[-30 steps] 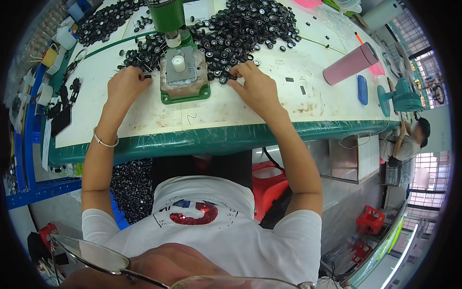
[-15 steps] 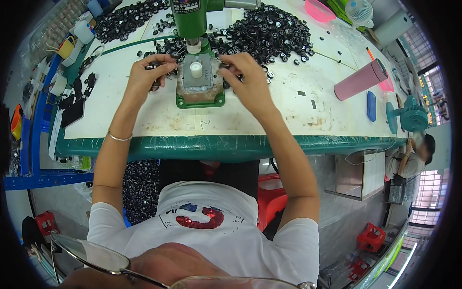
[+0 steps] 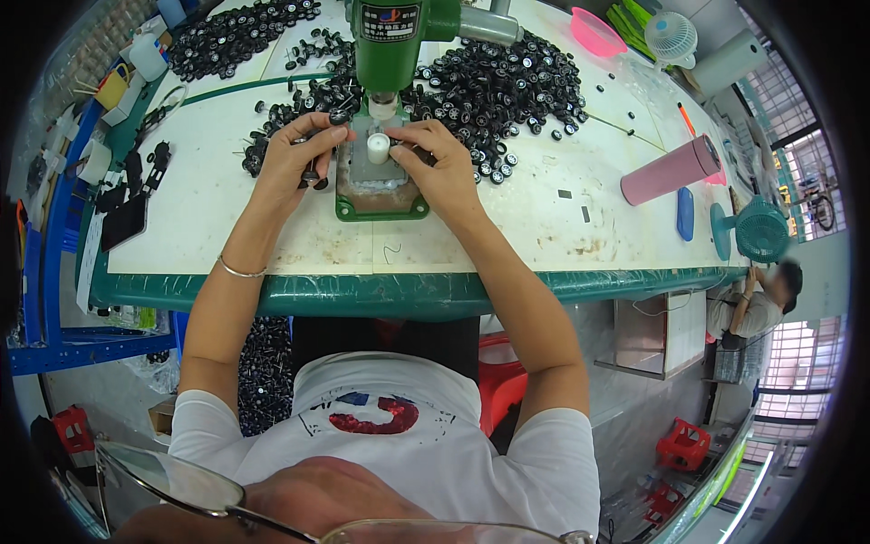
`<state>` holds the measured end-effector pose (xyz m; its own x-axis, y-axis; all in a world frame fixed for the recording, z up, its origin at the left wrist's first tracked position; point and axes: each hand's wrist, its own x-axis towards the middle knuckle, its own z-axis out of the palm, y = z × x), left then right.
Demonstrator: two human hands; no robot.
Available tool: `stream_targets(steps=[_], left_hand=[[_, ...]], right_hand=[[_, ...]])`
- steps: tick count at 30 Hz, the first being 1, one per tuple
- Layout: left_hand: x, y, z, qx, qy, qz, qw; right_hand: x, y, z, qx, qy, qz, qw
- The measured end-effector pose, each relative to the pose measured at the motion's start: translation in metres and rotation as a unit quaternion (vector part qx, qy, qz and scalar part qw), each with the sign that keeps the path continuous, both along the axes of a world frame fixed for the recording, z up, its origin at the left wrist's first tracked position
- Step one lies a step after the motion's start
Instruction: The person operates a green manual press machine to assemble small metal components. They repeatedly pick up a metal wheel and a metal pin, place them into the press die, and pull the lever to join them. The finished parts are placed into a pile on the table.
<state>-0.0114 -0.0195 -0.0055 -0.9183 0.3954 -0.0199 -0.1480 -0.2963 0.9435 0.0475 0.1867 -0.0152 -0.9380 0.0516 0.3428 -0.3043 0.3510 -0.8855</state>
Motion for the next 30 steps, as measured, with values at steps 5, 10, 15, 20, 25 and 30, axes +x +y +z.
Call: stream_targets(steps=[5,10,15,20,25,30], left_hand=[[0.002,0.001,-0.002,-0.012,0.031,-0.007,0.999],[0.003,0.002,-0.003,-0.010,0.018,0.008,1.000],[0.005,0.007,0.002,-0.014,0.037,0.017,0.999],[0.008,0.011,0.026,-0.060,0.062,-0.014,0.996],[0.005,0.020,0.025,-0.050,0.091,-0.035,0.994],[0.000,0.029,0.019,-0.018,0.087,-0.041,0.995]], right_hand=[[-0.004,-0.007,0.010,-0.027,0.000,0.023,0.999],[-0.007,-0.009,0.015,0.076,0.007,0.037,0.996],[-0.011,-0.003,0.016,0.012,-0.067,0.068,0.995],[-0.010,0.000,0.015,0.057,-0.038,0.059,0.996],[-0.010,0.016,0.022,-0.020,-0.036,0.041,0.998],[-0.024,0.061,0.059,-0.086,-0.029,-0.046,0.995]])
